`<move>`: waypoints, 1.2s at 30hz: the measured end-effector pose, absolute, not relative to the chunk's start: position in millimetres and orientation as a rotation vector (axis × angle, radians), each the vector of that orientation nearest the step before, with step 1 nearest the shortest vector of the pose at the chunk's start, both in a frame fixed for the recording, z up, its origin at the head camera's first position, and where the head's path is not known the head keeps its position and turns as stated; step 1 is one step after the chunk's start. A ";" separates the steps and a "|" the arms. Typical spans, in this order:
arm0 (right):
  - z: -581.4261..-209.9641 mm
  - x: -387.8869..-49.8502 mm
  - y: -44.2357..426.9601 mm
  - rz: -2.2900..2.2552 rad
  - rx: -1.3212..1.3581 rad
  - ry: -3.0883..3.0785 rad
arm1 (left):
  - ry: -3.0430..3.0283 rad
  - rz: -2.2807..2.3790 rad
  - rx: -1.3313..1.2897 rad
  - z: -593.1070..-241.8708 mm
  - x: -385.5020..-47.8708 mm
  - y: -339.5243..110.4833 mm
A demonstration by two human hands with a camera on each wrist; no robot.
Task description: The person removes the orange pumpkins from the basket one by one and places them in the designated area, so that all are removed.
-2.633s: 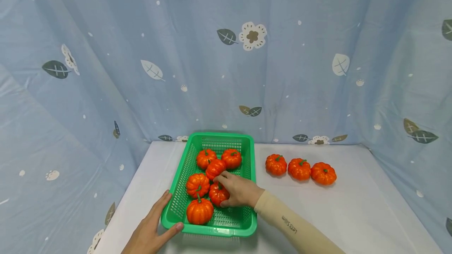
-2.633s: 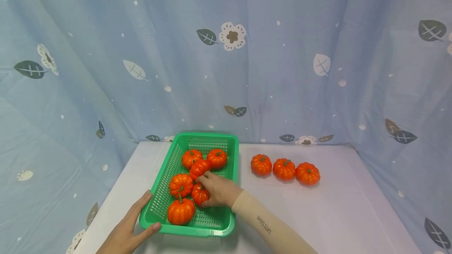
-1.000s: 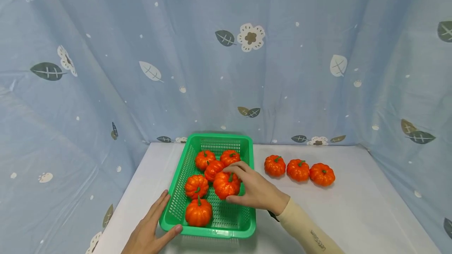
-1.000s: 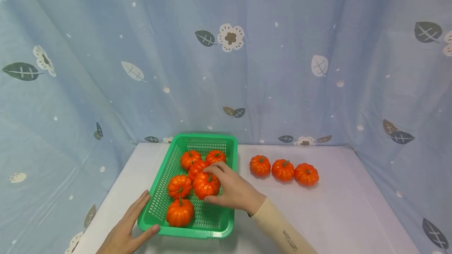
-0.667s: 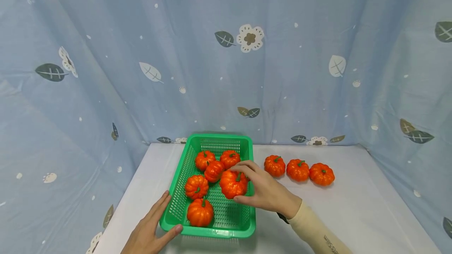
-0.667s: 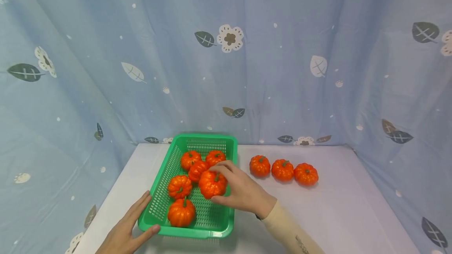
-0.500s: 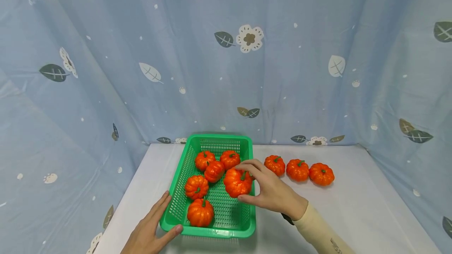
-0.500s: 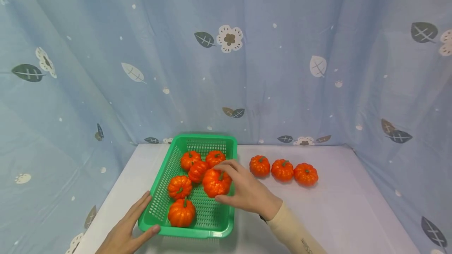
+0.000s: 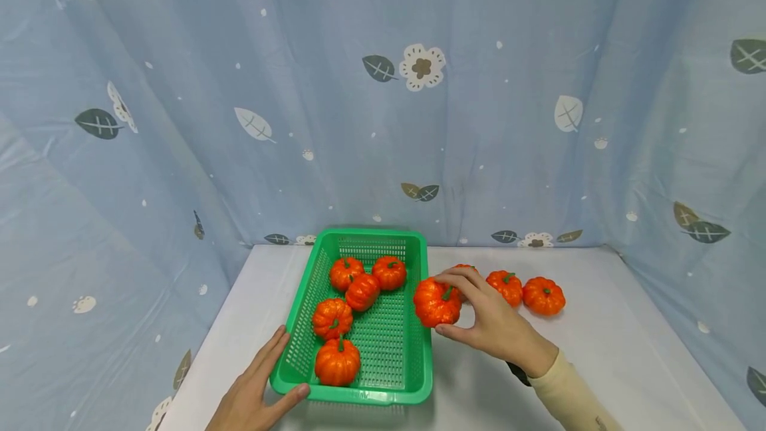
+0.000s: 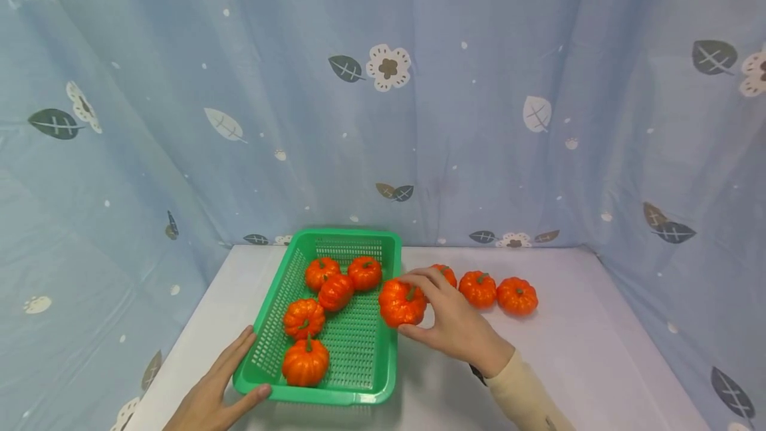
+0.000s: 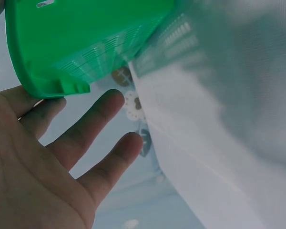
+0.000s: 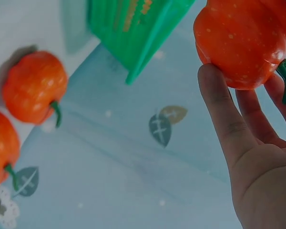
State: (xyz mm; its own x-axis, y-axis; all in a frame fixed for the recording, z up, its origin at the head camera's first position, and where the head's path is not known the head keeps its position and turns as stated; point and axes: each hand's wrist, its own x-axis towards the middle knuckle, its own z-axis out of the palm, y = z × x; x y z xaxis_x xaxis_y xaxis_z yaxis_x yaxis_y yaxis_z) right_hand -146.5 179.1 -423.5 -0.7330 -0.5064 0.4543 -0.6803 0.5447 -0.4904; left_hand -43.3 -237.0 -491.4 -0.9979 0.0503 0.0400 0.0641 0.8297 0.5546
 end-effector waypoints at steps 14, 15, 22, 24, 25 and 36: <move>-437.9 -150.9 230.4 0.914 0.803 -2.546 | -3.014 -0.941 -0.066 -490.7 -43.7 -237.9; -438.6 -151.2 234.4 0.910 0.791 -2.548 | -3.017 -0.946 -0.064 -490.8 -43.9 -238.0; -444.1 -151.4 266.2 0.837 0.650 -2.596 | -3.020 -0.955 -0.058 -491.6 -44.2 -237.9; -446.2 -150.6 276.1 0.827 0.603 -2.609 | -3.016 -0.954 -0.058 -491.5 -44.3 -237.7; -447.3 -150.1 280.9 0.823 0.580 -2.615 | -3.014 -0.952 -0.057 -491.4 -44.3 -237.5; -450.0 -146.2 326.3 0.734 0.372 -2.635 | -3.007 -0.959 -0.051 -492.9 -43.3 -238.1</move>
State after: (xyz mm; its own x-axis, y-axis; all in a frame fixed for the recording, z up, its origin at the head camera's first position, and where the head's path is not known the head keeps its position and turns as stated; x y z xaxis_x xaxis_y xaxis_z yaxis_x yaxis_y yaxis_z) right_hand -146.2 326.3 -450.0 -0.8932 -0.1488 0.4242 -0.3468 0.8285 -0.4396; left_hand -43.3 -238.1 -492.9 -0.9994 0.0357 -0.0049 0.0262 0.8149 0.5790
